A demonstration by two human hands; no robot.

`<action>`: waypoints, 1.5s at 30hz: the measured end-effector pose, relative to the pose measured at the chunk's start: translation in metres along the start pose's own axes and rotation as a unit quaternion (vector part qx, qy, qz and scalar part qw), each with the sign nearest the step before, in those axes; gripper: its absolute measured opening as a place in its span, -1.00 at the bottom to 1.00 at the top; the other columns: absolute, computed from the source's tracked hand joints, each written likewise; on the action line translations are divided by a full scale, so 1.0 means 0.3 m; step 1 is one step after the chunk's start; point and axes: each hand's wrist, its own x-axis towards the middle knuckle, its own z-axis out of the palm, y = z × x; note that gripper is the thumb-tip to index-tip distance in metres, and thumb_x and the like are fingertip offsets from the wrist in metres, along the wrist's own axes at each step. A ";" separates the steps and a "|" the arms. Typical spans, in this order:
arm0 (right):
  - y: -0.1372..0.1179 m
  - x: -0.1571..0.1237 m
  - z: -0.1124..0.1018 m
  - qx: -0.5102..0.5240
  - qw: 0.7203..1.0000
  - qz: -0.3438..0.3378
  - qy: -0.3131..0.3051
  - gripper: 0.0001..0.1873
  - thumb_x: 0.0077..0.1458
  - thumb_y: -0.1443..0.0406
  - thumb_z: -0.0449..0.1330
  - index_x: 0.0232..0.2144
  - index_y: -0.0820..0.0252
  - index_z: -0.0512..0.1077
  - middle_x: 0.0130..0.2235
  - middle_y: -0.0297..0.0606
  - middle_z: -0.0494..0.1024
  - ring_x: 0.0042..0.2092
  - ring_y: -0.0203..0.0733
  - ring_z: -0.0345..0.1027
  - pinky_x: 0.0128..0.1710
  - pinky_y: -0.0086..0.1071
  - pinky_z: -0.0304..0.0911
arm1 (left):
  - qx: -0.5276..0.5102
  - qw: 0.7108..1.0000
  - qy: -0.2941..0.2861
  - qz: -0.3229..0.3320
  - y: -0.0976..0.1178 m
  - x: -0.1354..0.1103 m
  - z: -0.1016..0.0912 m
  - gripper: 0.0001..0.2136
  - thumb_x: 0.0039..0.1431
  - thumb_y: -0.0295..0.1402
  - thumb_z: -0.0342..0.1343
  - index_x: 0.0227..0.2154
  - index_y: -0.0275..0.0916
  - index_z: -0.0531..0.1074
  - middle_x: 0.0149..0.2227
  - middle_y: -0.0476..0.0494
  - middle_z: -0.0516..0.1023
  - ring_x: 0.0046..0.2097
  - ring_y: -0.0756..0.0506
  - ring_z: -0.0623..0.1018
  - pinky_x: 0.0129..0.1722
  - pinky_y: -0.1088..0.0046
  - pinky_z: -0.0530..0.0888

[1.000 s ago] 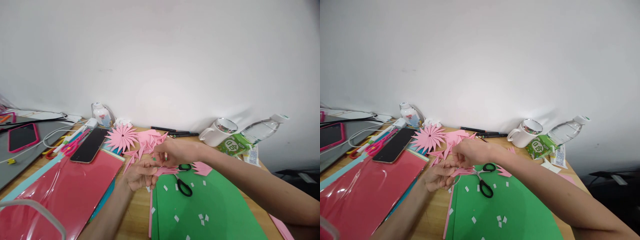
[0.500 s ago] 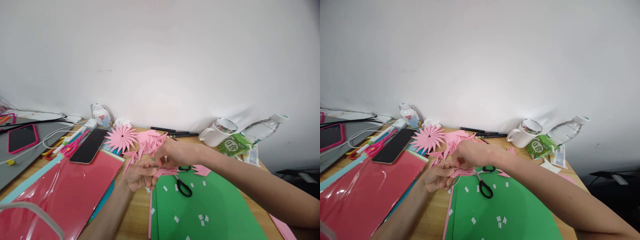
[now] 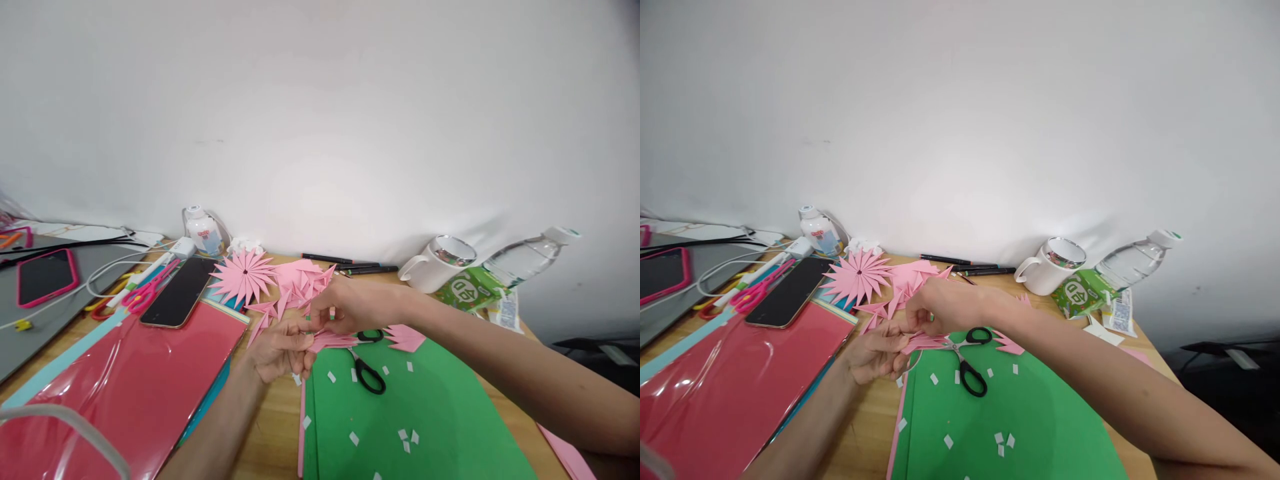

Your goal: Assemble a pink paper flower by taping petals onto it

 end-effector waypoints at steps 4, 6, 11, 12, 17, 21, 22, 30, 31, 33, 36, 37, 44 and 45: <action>-0.012 0.002 -0.004 -0.002 1.000 0.030 -0.006 -0.75 -0.18 0.60 0.16 -0.39 0.35 0.47 -0.43 -0.31 0.53 -0.49 -0.43 0.26 -0.55 -0.60 0.06 | 0.001 1.000 -0.001 -0.005 -0.001 0.000 0.001 -0.64 0.00 -0.43 0.25 -0.11 -0.43 0.43 -0.61 -0.14 0.56 -0.65 0.01 0.50 -0.63 0.61 0.41; -0.013 0.004 -0.001 -0.008 0.999 0.034 -0.004 -0.76 -0.19 0.60 0.16 -0.40 0.34 0.47 -0.43 -0.32 0.53 -0.49 -0.43 0.26 -0.57 -0.60 0.05 | -0.001 1.000 -0.001 -0.007 -0.001 0.000 0.003 -0.59 -0.01 -0.43 0.25 -0.06 -0.42 0.40 -0.61 -0.14 0.56 -0.65 0.01 0.50 -0.62 0.61 0.42; -0.008 0.008 0.009 -0.018 1.000 0.020 0.005 -0.80 -0.18 0.60 0.15 -0.45 0.34 0.45 -0.48 -0.34 0.51 -0.50 -0.43 0.24 -0.55 -0.59 0.05 | 0.004 1.000 -0.010 -0.003 -0.001 0.002 0.004 -0.55 0.00 -0.41 0.25 -0.02 -0.44 0.37 -0.60 -0.15 0.55 -0.65 0.01 0.49 -0.64 0.62 0.39; -0.007 0.008 0.011 -0.022 1.000 0.019 0.006 -0.81 -0.17 0.59 0.15 -0.46 0.33 0.45 -0.48 -0.33 0.51 -0.50 -0.43 0.25 -0.55 -0.59 0.06 | 0.004 1.000 -0.010 -0.002 -0.001 0.003 0.004 -0.54 0.00 -0.41 0.25 -0.01 -0.44 0.36 -0.60 -0.14 0.55 -0.65 0.01 0.49 -0.65 0.63 0.38; 0.003 0.009 0.020 -0.034 0.999 0.006 0.009 -0.82 -0.16 0.57 0.15 -0.46 0.31 0.44 -0.46 -0.33 0.52 -0.48 -0.41 0.26 -0.54 -0.58 0.06 | 0.005 1.000 -0.013 -0.001 -0.004 0.005 0.002 -0.56 0.00 -0.41 0.24 -0.04 -0.45 0.38 -0.61 -0.13 0.53 -0.65 0.03 0.47 -0.64 0.63 0.38; 0.000 0.010 0.014 -0.038 0.999 -0.002 0.016 -0.82 -0.17 0.59 0.16 -0.48 0.31 0.44 -0.48 -0.35 0.50 -0.49 -0.43 0.23 -0.54 -0.59 0.04 | 0.007 1.000 -0.014 0.004 -0.005 0.005 -0.001 -0.56 0.01 -0.42 0.24 -0.01 -0.40 0.36 -0.56 -0.11 0.53 -0.63 0.04 0.48 -0.63 0.62 0.38; -0.005 0.009 0.009 -0.037 0.999 -0.001 0.013 -0.82 -0.17 0.60 0.16 -0.48 0.32 0.44 -0.48 -0.35 0.50 -0.50 -0.43 0.23 -0.54 -0.59 0.04 | 0.007 1.000 -0.017 0.005 -0.005 0.004 -0.001 -0.55 0.01 -0.42 0.23 -0.01 -0.40 0.36 -0.57 -0.11 0.53 -0.63 0.04 0.48 -0.63 0.62 0.37; -0.026 0.007 -0.005 -0.038 0.999 0.012 -0.009 -0.82 -0.15 0.60 0.17 -0.46 0.34 0.45 -0.48 -0.34 0.49 -0.49 -0.44 0.21 -0.55 -0.59 0.03 | -0.007 1.000 -0.025 -0.004 -0.001 0.004 0.003 -0.57 0.01 -0.41 0.24 -0.03 -0.41 0.37 -0.59 -0.15 0.56 -0.66 0.03 0.48 -0.64 0.62 0.39; -0.023 0.007 -0.002 -0.040 0.999 0.012 -0.008 -0.82 -0.15 0.60 0.17 -0.46 0.34 0.45 -0.48 -0.34 0.49 -0.50 -0.44 0.21 -0.55 -0.59 0.03 | -0.007 1.000 -0.023 -0.005 -0.001 0.004 0.003 -0.56 0.01 -0.41 0.25 -0.03 -0.42 0.36 -0.59 -0.15 0.56 -0.66 0.02 0.48 -0.65 0.63 0.38; -0.018 0.008 0.003 -0.043 0.999 0.012 -0.004 -0.82 -0.16 0.60 0.16 -0.47 0.33 0.45 -0.48 -0.35 0.49 -0.50 -0.43 0.20 -0.55 -0.59 0.02 | -0.006 1.000 -0.020 -0.007 0.000 0.005 0.004 -0.54 0.00 -0.40 0.26 -0.02 -0.44 0.36 -0.59 -0.16 0.56 -0.65 0.01 0.49 -0.67 0.63 0.38; -0.015 0.008 0.004 -0.049 0.999 0.014 0.001 -0.82 -0.15 0.60 0.15 -0.48 0.32 0.44 -0.50 -0.35 0.48 -0.51 -0.43 0.19 -0.55 -0.58 0.02 | -0.004 1.000 -0.019 -0.008 0.001 0.003 0.005 -0.53 -0.01 -0.40 0.26 -0.02 -0.43 0.35 -0.58 -0.15 0.56 -0.66 0.03 0.48 -0.64 0.61 0.41; -0.016 0.008 0.003 -0.051 0.999 0.016 0.001 -0.82 -0.15 0.60 0.15 -0.48 0.32 0.44 -0.50 -0.35 0.48 -0.51 -0.43 0.19 -0.55 -0.58 0.02 | -0.002 1.000 -0.018 -0.007 0.001 0.002 0.007 -0.53 -0.01 -0.40 0.26 -0.02 -0.42 0.35 -0.59 -0.14 0.56 -0.66 0.04 0.47 -0.63 0.61 0.42; -0.024 0.011 0.008 -0.072 0.997 0.016 -0.005 -0.84 -0.15 0.57 0.15 -0.46 0.32 0.43 -0.47 -0.31 0.50 -0.48 -0.40 0.22 -0.53 -0.55 0.02 | 0.010 1.000 -0.026 -0.005 0.000 0.000 0.010 -0.64 0.01 -0.38 0.25 -0.12 -0.36 0.40 -0.58 -0.11 0.57 -0.66 0.06 0.46 -0.59 0.60 0.42; -0.023 0.011 0.010 -0.071 0.997 0.014 -0.006 -0.85 -0.14 0.56 0.16 -0.46 0.32 0.43 -0.47 -0.31 0.50 -0.48 -0.40 0.22 -0.53 -0.54 0.01 | 0.013 1.000 -0.025 -0.002 -0.002 0.001 0.009 -0.67 0.01 -0.39 0.24 -0.13 -0.37 0.40 -0.58 -0.11 0.56 -0.66 0.05 0.46 -0.60 0.60 0.42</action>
